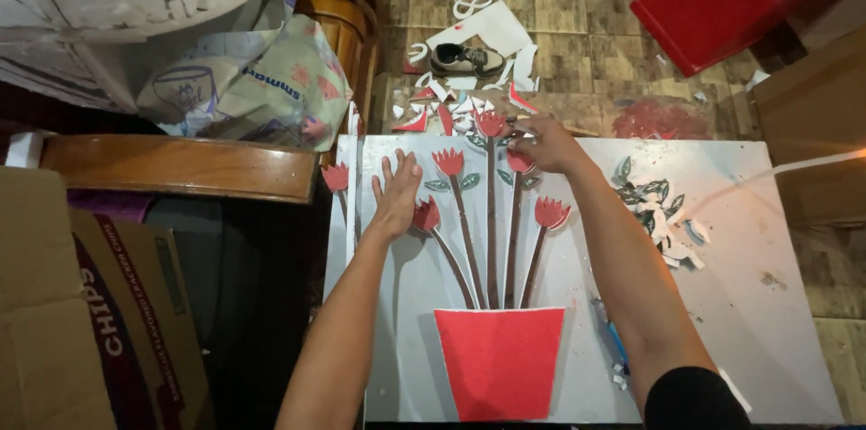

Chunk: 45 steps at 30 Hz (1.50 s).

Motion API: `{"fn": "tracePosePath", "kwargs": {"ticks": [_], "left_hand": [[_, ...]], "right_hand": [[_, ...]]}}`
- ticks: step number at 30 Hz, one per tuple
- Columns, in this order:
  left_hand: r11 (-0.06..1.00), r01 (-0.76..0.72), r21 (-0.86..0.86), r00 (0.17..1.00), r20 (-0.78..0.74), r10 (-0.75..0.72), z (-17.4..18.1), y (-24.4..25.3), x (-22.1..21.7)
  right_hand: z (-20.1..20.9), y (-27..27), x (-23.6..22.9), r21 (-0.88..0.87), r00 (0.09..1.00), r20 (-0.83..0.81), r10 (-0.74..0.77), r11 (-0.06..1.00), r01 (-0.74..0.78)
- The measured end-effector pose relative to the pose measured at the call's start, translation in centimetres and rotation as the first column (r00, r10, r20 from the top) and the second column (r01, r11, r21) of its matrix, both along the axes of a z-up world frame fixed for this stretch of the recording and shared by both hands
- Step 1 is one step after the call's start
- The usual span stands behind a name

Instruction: The person is creating a paper flower arrangement by cutting out shapes, gluing them to stems, and arranging them in a paper pot.

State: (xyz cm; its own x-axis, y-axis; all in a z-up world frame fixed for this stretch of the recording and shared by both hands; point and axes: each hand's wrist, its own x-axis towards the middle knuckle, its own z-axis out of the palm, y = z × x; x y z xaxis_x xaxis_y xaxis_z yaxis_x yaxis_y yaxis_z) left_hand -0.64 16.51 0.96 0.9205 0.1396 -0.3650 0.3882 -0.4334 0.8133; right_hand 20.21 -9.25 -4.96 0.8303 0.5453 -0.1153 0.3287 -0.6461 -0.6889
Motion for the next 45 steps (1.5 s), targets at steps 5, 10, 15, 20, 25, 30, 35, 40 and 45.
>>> {"fn": "tracePosePath", "kwargs": {"ticks": [5, 10, 15, 20, 25, 30, 35, 40, 45], "left_hand": [[0.998, -0.059, -0.022, 0.995, 0.074, 0.061, 0.1, -0.2, 0.0], [0.962, -0.227, 0.151, 0.930, 0.326, 0.169, -2.0, -2.1, 1.7], [0.845, -0.311, 0.435, 0.811, 0.585, -0.003, -2.9, -7.3, 4.5], [0.857, -0.157, 0.491, 0.972, 0.232, 0.045, 0.0, -10.3, 5.9], [0.860, -0.154, 0.486, 0.984, 0.159, 0.087, 1.0, -11.0, 6.8], [0.845, -0.136, 0.518, 0.989, 0.113, 0.090, -2.7, -10.9, 8.3], [0.842, -0.156, 0.517, 0.987, 0.123, 0.107, -4.4, -10.7, 8.7], [0.853, -0.167, 0.494, 0.983, 0.152, 0.104, -3.5, -10.7, 8.3], [0.851, -0.176, 0.495, 0.980, 0.171, 0.103, -3.7, -10.6, 8.3]], "right_hand": [[2.3, 0.9, -1.6, -0.005, 0.993, -0.097, -0.069, 0.998, 0.069], [2.7, 0.9, -1.7, -0.020, 0.987, -0.098, -0.125, 0.992, 0.124], [3.9, 1.6, -2.5, -0.022, 0.988, -0.087, -0.125, 0.992, 0.124], [7.0, 2.2, -4.2, -0.032, 0.974, -0.135, -0.180, 0.984, 0.177], [2.4, 1.4, -1.6, 0.057, 0.975, -0.155, -0.157, 0.984, 0.167], [2.7, 1.0, -1.3, 0.157, 0.979, -0.163, -0.124, 0.976, 0.150], [2.4, 1.1, -0.7, 0.111, 0.979, -0.166, -0.122, 0.984, 0.142], [6.7, 2.0, -3.4, 0.038, 0.972, -0.173, -0.157, 0.985, 0.166], [2.7, 1.4, -1.1, 0.018, 0.978, -0.143, -0.152, 0.988, 0.156]]}}
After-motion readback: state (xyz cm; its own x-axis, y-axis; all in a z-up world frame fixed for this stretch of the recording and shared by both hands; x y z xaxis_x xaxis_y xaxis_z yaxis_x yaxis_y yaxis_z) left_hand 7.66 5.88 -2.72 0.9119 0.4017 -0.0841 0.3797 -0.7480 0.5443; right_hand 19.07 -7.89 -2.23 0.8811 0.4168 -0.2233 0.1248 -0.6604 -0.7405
